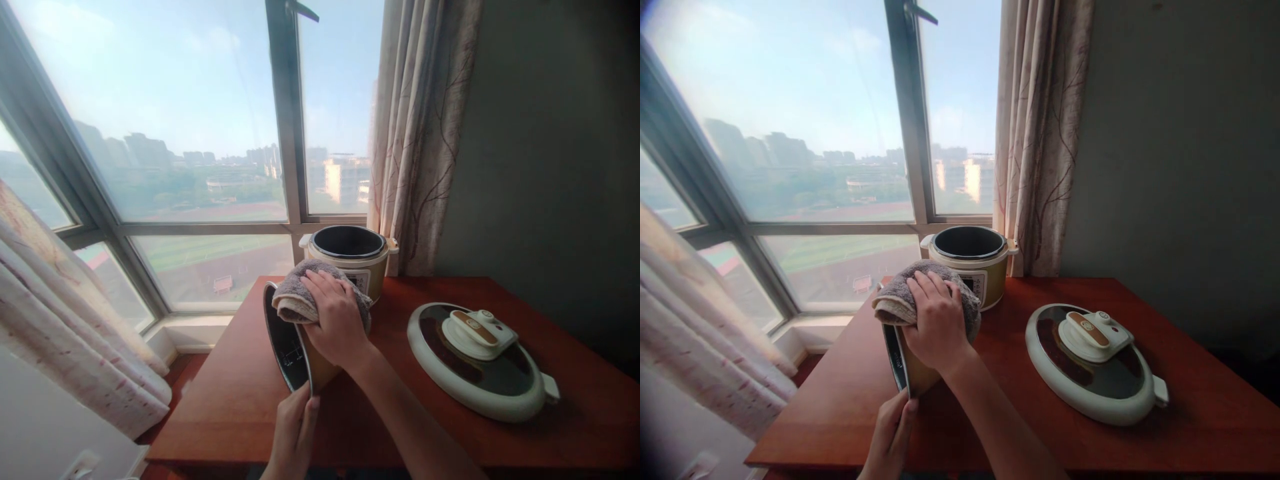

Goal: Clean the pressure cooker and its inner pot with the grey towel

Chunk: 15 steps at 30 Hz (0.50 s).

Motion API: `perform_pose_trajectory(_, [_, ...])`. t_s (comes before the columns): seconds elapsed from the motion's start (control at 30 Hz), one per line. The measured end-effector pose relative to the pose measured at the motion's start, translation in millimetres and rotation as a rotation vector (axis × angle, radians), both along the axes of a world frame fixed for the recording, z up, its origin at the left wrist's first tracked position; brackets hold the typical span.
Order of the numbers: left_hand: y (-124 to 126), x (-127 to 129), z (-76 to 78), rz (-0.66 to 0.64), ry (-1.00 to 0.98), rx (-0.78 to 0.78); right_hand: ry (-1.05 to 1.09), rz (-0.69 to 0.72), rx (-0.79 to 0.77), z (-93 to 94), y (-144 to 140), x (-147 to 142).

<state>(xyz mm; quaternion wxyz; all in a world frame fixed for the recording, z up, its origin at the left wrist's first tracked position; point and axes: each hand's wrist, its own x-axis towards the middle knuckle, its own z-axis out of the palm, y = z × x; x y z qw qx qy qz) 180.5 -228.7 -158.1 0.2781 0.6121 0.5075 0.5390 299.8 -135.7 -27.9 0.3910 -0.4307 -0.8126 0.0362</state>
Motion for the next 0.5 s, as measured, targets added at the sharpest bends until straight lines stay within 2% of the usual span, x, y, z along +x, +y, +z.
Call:
perform_pose_trajectory(0.17, [0, -2, -2.0, -0.001, -0.02, -0.004, 0.003, 0.008, 0.02, -4.2, -8, 2])
perform_pose_trajectory(0.33, [2, -3, 2.4, -0.002, -0.089, -0.032, 0.017, 0.059, 0.102, -22.9, -29, 10])
perform_pose_trajectory(0.4, [3, -4, 7.3, 0.049, -0.135, -0.065, 0.021, 0.068, 0.137, -35.0, -41, 14])
perform_pose_trajectory(0.5, [4, -8, 17.7, 0.197, -0.238, -0.087, 0.027, 0.052, 0.173, -60.9, -60, 17])
